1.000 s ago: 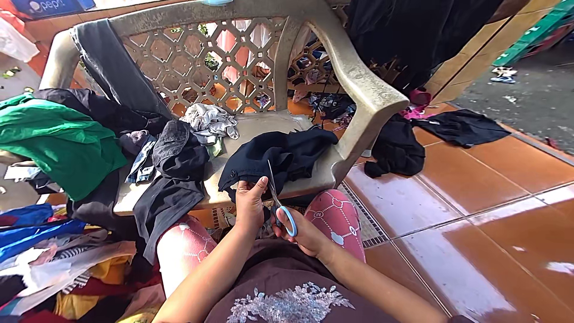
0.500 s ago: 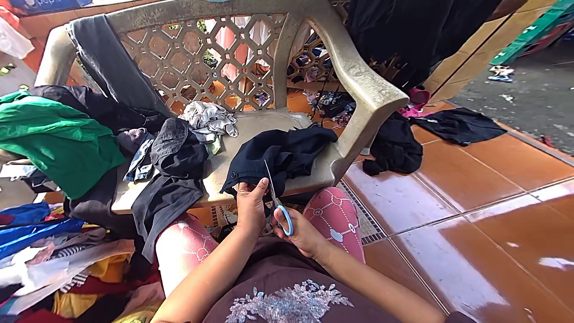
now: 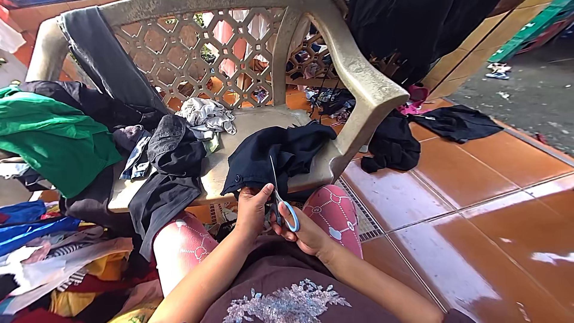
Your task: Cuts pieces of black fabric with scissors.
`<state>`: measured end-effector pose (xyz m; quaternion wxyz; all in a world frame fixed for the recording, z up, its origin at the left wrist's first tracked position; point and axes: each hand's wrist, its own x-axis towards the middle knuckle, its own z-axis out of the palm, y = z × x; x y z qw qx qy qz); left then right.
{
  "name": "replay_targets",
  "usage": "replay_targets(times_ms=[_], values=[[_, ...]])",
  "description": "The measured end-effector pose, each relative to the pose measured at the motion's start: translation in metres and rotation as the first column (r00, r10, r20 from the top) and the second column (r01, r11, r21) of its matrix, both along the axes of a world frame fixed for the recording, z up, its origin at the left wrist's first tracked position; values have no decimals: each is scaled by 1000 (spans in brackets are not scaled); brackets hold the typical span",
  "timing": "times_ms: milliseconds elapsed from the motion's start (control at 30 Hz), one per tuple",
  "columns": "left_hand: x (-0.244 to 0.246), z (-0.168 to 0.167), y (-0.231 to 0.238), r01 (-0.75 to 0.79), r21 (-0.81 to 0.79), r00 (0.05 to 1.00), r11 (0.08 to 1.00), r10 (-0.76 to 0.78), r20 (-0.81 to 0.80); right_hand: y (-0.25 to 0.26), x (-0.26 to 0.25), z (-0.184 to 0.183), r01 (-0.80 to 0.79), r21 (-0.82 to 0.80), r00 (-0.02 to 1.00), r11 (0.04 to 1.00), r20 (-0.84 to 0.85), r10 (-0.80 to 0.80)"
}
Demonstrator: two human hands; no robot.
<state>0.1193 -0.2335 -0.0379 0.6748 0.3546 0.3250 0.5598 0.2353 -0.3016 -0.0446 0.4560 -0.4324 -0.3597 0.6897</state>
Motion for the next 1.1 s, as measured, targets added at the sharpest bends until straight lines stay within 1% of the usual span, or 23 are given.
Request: replay_targets(times_ms=[233,467,633,733,800,933,1100], values=[[1,-1,1,-30,-17,1000,999,30,-3,-6,-10,5,100,14,995,995,29,-101],[-4,1,3,-19,-25,1000,1000,19,7,-12,-9,3,102,25,993,995,62,-103],[-23,16,16,-4,-113,999,994,10,50,-11,11,4,-78,14,989,997,124,76],[-41,23,22,98,-122,995,988,-99,0,-9,22,4,-197,18,969,980,159,191],[-52,24,24,189,-103,981,977,-192,-23,-5,26,3,-263,27,952,965,170,255],[-68,21,28,352,-19,936,936,-352,-21,3,29,4,-341,51,928,939,179,327],[-75,29,29,429,18,900,903,-425,-100,9,30,5,-380,70,909,922,210,359]])
